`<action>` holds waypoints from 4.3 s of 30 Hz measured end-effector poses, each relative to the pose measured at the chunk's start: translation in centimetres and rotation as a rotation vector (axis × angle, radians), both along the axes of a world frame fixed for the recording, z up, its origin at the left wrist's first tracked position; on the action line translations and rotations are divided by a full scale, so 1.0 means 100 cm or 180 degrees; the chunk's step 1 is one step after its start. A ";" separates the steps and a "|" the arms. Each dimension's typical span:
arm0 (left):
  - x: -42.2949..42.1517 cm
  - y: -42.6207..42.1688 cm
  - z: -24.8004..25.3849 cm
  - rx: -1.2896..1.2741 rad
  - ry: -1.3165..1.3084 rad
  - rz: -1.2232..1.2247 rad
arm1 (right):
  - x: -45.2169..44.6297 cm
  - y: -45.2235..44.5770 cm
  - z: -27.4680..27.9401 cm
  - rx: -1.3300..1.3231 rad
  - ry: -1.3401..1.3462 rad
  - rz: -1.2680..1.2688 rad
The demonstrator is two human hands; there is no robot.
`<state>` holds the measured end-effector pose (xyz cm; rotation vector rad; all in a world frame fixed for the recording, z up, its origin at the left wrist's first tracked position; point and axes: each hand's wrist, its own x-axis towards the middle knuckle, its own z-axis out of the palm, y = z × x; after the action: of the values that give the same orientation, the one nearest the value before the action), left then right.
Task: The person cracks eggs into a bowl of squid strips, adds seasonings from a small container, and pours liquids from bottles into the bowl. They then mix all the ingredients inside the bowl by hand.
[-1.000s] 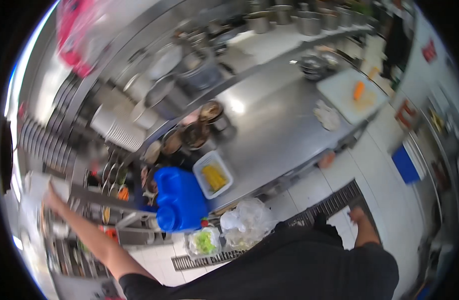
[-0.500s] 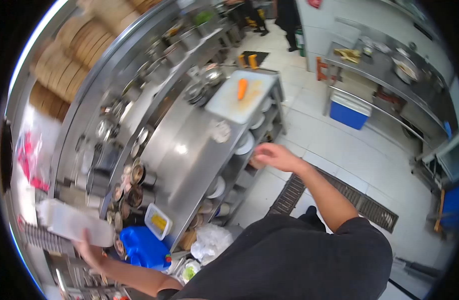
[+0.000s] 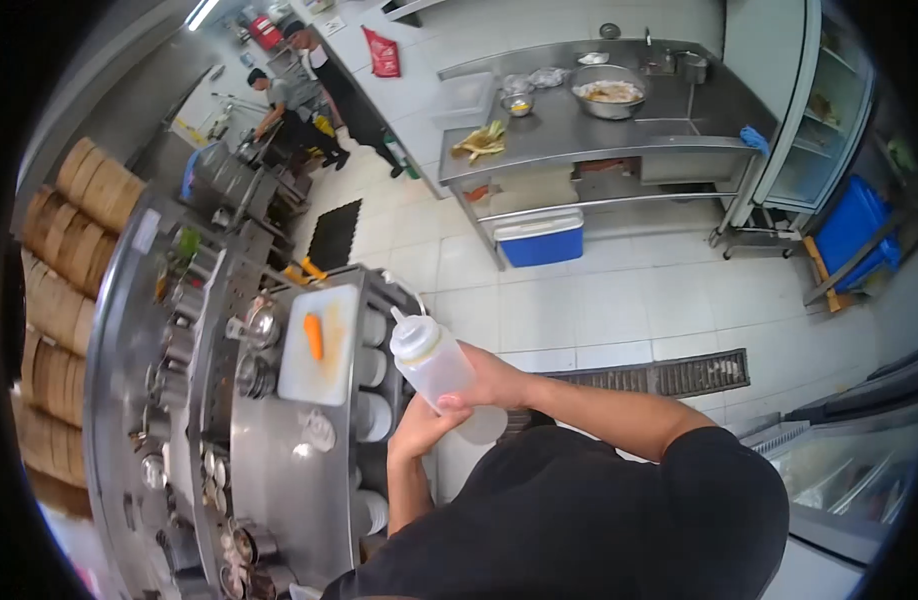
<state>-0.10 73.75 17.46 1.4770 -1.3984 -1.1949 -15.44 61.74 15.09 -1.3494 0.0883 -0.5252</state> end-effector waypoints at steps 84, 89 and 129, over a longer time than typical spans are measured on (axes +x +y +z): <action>-0.081 -0.205 -0.051 -0.0411 -0.1047 0.6264 | 0.150 -0.243 -0.026 -0.1719 -0.0321 0.2881; -0.086 -0.076 -0.023 -0.0524 -0.1246 0.7443 | 0.225 -0.163 -0.109 -0.2396 0.0296 0.3483; 0.179 1.102 0.346 -0.1868 -0.4485 0.8556 | 0.326 0.249 -0.331 -0.2571 0.4290 0.2449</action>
<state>17.83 183.94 52.01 1.6972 0.6085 1.8463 17.18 86.67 -18.04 -2.1473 0.4601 1.1812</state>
